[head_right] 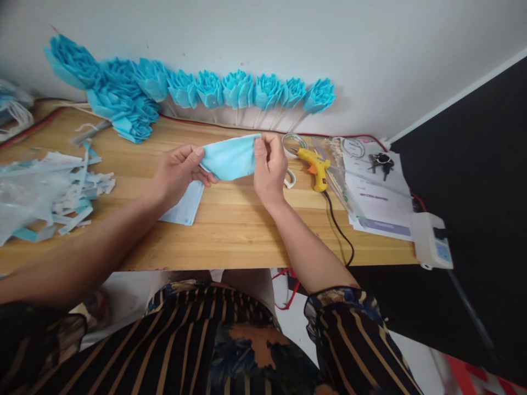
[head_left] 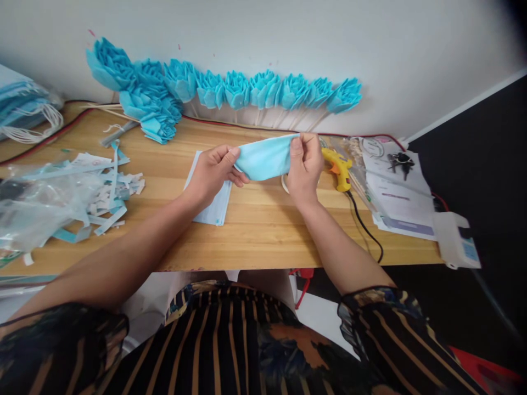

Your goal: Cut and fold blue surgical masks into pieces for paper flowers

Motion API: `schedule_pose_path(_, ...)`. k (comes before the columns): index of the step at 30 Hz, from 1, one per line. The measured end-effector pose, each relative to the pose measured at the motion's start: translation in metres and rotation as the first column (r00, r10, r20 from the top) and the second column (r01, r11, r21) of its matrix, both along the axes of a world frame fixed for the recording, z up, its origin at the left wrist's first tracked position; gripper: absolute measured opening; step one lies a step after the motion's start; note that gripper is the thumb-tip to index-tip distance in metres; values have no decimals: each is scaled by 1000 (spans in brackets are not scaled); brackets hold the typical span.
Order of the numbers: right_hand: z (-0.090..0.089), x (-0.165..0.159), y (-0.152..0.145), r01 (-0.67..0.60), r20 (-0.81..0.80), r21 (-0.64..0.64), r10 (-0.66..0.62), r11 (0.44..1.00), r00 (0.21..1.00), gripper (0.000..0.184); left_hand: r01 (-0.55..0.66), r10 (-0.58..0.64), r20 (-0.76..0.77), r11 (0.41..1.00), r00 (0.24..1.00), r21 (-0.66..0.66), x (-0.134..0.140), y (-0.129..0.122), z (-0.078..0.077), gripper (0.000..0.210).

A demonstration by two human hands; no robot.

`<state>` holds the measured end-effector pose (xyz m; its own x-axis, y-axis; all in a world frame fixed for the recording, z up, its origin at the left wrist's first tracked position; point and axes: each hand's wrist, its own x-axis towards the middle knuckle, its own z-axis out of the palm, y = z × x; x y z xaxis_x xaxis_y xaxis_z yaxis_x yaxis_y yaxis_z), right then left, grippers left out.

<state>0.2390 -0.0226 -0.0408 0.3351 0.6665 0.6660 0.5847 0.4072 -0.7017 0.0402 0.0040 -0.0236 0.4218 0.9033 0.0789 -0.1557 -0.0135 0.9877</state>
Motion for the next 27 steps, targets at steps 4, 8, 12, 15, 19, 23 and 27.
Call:
schedule_pose_path(4, 1, 4, 3, 34, 15, 18, -34, 999, 999, 42, -16, 20, -88, 999, 996, 43, -3, 0, 1, 36)
schedule_pose_path(8, 0, 7, 6, 77, 49, 53, -79, 996, 996, 42, -25, 29, -132, 999, 991, 32, -5, 0, 4, 30)
schedule_pose_path(12, -1, 7, 6, 70, 88, 63, -76, 996, 993, 44, -44, 49, -146, 998, 988, 34, -6, 1, 4, 28)
schedule_pose_path(15, -1, 5, 5, 65, 85, 70, -71, 995, 994, 43, -59, 65, -150, 997, 987, 41, -6, 2, 3, 28)
schedule_pose_path(19, -2, 3, 5, 54, 64, 56, -57, 997, 996, 43, -54, 60, -144, 998, 988, 45, -5, 1, 3, 30)
schedule_pose_path(23, -4, 5, 6, 21, 42, 41, -23, 999, 999, 42, -54, 57, -144, 998, 988, 28, -5, 0, 3, 28)
schedule_pose_path(27, -4, 7, 7, 4, 63, 13, -5, 1000, 998, 43, -65, 66, -131, 998, 989, 11, -5, 1, 2, 23)
